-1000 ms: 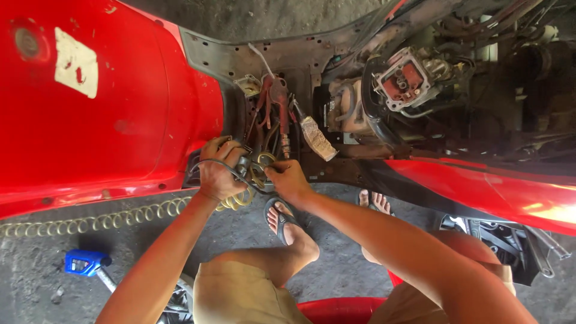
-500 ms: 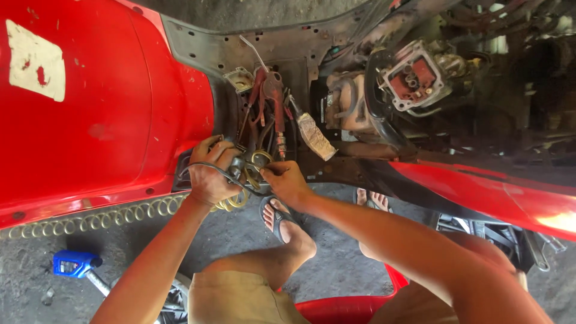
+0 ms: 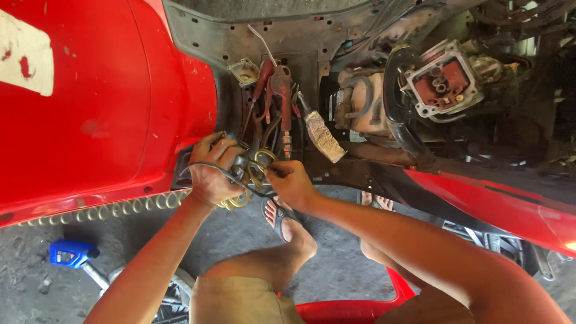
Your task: The person holds a scooter carburetor and uses a screwdriver to adjust internal components. They then attach a fuel hose to the carburetor and continue to manipulate the assembly with the screwdriver.
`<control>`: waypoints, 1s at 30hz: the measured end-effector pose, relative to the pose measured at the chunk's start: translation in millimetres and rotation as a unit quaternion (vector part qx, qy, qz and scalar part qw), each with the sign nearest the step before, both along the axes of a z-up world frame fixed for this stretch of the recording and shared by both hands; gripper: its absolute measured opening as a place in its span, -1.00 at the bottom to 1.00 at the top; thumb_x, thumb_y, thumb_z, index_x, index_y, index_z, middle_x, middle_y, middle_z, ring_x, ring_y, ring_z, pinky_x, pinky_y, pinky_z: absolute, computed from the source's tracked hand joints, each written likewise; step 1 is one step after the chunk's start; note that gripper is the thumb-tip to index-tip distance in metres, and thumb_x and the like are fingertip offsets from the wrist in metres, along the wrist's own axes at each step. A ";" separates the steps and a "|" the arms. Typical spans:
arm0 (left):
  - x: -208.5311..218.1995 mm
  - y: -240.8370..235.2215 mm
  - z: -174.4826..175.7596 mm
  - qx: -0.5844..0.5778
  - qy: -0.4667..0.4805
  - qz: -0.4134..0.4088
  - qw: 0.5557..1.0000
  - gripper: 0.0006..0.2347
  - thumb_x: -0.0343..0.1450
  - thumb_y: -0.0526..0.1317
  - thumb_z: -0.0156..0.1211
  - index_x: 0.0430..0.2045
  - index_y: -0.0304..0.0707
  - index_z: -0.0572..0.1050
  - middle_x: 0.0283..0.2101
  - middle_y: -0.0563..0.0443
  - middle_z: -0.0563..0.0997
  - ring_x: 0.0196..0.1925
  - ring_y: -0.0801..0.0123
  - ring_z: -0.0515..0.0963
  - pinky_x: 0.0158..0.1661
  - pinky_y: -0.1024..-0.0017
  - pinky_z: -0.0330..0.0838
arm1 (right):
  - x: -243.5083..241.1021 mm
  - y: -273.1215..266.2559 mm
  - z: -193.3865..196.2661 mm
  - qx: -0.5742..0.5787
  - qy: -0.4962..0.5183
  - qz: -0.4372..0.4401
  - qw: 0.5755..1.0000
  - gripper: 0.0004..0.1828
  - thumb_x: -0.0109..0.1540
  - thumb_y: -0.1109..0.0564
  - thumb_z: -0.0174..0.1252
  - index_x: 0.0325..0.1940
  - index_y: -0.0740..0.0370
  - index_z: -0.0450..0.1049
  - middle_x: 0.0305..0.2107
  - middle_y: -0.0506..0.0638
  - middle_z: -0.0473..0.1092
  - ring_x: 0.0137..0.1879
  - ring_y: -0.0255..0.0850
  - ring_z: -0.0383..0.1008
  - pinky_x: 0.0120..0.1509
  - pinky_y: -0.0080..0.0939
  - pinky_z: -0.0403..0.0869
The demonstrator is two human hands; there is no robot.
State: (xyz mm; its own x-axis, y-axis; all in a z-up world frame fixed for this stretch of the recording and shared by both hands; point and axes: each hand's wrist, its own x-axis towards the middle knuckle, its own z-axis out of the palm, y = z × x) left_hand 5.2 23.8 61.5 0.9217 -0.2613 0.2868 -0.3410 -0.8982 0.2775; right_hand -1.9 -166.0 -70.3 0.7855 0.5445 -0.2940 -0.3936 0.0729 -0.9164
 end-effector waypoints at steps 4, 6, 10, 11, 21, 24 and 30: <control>0.8 -5.2 -2.1 0.004 -0.004 0.002 1.000 -0.63 0.03 -0.21 0.45 -0.31 -0.17 0.54 -0.13 -0.04 0.56 0.06 -0.12 0.53 0.04 0.00 0.46 | 22.7 -13.8 28.3 -0.054 -0.155 0.028 0.986 -0.80 0.30 0.21 0.17 -0.15 0.45 0.58 -0.58 0.05 0.44 -0.37 -0.33 0.39 -0.33 -0.13 0.45; -0.6 -2.6 -3.2 0.010 -0.012 0.006 1.000 -0.63 0.04 -0.21 0.45 -0.30 -0.19 0.55 -0.11 -0.06 0.57 0.06 -0.13 0.52 0.06 0.02 0.46 | 43.1 -20.2 66.2 -0.176 -0.252 0.128 0.943 -0.72 0.18 0.14 0.18 -0.08 0.32 0.59 -0.59 0.25 0.47 -0.51 0.04 0.52 -0.44 0.01 0.46; -0.2 -4.2 -1.4 0.018 0.005 0.006 1.000 -0.59 -0.03 -0.20 0.44 -0.32 -0.23 0.55 -0.10 -0.08 0.58 0.07 -0.14 0.53 0.03 0.00 0.45 | 53.5 -22.2 62.0 -0.302 -0.454 0.294 0.785 -0.75 0.28 0.11 0.05 -0.11 0.36 0.47 -0.65 0.20 0.48 -0.52 0.16 0.54 -0.51 0.18 0.44; -1.2 -5.4 -0.7 0.021 0.009 0.009 1.000 -0.58 -0.04 -0.21 0.45 -0.31 -0.23 0.56 -0.10 -0.07 0.59 0.07 -0.14 0.54 0.04 0.00 0.45 | 51.0 -24.1 57.3 -0.292 -0.543 0.284 0.735 -0.79 0.23 0.13 0.06 -0.16 0.33 0.47 -0.65 0.15 0.47 -0.55 0.08 0.54 -0.54 0.12 0.45; -14.8 -21.6 49.0 0.062 0.049 0.044 0.996 -0.12 -0.13 -0.22 0.56 0.16 -0.35 0.30 0.24 -0.41 0.34 0.26 -0.29 0.34 0.19 0.02 0.32 | 44.9 -29.0 106.7 -0.329 -0.719 0.147 0.594 -0.88 0.10 0.10 0.14 -0.35 0.19 0.48 -0.43 0.01 0.45 -0.23 -0.09 0.48 -0.23 -0.08 0.44; -33.9 -17.0 19.1 -0.044 0.089 0.155 0.983 -0.09 -0.08 -0.28 0.57 0.22 -0.42 0.21 0.22 -0.47 0.32 0.24 -0.30 0.33 0.15 0.05 0.31 | 32.8 -25.4 100.3 -0.349 -0.726 0.146 0.574 -0.85 0.12 0.11 0.14 -0.31 0.20 0.51 -0.38 0.03 0.46 -0.19 -0.07 0.48 -0.19 -0.06 0.44; -31.3 -4.6 11.4 -0.046 0.108 0.158 0.980 -0.26 0.02 -0.25 0.57 0.12 -0.35 0.32 0.11 -0.34 0.47 0.23 -0.16 0.41 0.23 0.09 0.32 | 29.4 -19.3 123.5 -0.325 -0.656 0.140 0.666 -0.88 0.09 0.18 0.15 -0.30 0.21 0.50 -0.35 0.05 0.49 -0.14 -0.02 0.53 -0.10 -0.02 0.48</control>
State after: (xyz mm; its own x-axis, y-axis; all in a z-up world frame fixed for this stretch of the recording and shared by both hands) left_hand -26.1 19.2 72.9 0.9943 0.0649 0.0841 0.0263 -0.9174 0.3971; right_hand 27.6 -185.3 53.2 0.4927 0.8165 0.3009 0.8634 -0.4156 -0.2861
